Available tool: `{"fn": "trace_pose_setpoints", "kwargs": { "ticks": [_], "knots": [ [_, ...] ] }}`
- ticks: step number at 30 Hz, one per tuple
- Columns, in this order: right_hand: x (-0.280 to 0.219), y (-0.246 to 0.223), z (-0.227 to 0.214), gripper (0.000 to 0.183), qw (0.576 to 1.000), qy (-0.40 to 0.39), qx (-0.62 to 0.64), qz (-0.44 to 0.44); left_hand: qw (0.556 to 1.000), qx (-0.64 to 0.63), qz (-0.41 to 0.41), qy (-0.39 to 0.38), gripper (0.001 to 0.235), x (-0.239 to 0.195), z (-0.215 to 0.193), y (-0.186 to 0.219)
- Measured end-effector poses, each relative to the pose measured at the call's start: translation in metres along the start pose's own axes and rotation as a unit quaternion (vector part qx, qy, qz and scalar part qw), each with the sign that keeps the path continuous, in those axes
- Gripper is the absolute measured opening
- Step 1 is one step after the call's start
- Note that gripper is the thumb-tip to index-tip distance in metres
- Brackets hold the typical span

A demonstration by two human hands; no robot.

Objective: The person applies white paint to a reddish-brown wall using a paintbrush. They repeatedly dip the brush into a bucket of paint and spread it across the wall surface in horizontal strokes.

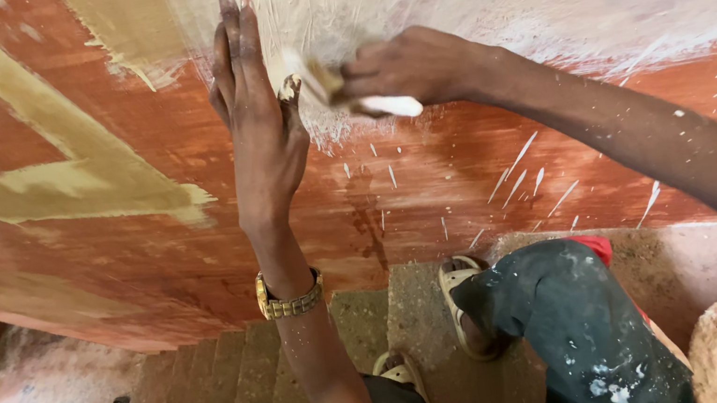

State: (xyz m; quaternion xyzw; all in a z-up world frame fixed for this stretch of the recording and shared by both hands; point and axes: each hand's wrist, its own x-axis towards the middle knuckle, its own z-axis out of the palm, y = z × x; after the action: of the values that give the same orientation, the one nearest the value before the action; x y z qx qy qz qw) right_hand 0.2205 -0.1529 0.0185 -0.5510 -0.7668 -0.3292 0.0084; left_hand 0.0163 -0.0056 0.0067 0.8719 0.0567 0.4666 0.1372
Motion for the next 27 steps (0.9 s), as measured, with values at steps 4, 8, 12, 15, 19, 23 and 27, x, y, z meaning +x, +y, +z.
{"fn": "trace_pose_setpoints", "kwargs": {
  "ticks": [4,8,12,15,19,23,27],
  "knots": [
    [-0.007,0.019,-0.016,0.032,0.999,0.030,0.019,0.020,1.000,0.007,-0.018,-0.016,0.081,0.000,-0.001,0.001],
    [-0.018,0.047,-0.033,0.031,0.963,0.248,-0.031,0.100,1.000,-0.003,-0.010,-0.013,0.089,-0.001,-0.003,0.003],
    [-0.003,0.026,-0.022,0.030,0.941,0.317,-0.043,0.108,1.000,0.008,-0.014,-0.013,0.091,0.004,-0.003,0.005],
    [0.010,-0.007,-0.008,0.030,0.977,0.205,-0.040,0.040,0.999,0.009,-0.027,-0.030,0.097,0.005,-0.001,0.007],
    [0.005,-0.015,-0.008,0.030,0.994,0.073,-0.061,-0.050,0.999,-0.018,-0.013,-0.023,0.096,0.003,0.000,0.009],
    [-0.028,0.024,-0.033,0.027,0.997,0.063,-0.053,0.009,1.000,0.003,-0.007,-0.026,0.095,0.004,-0.002,0.014],
    [-0.081,0.065,-0.063,0.018,0.968,0.222,-0.065,0.093,0.999,-0.029,0.015,-0.024,0.097,0.002,-0.002,0.014]
  ]
}}
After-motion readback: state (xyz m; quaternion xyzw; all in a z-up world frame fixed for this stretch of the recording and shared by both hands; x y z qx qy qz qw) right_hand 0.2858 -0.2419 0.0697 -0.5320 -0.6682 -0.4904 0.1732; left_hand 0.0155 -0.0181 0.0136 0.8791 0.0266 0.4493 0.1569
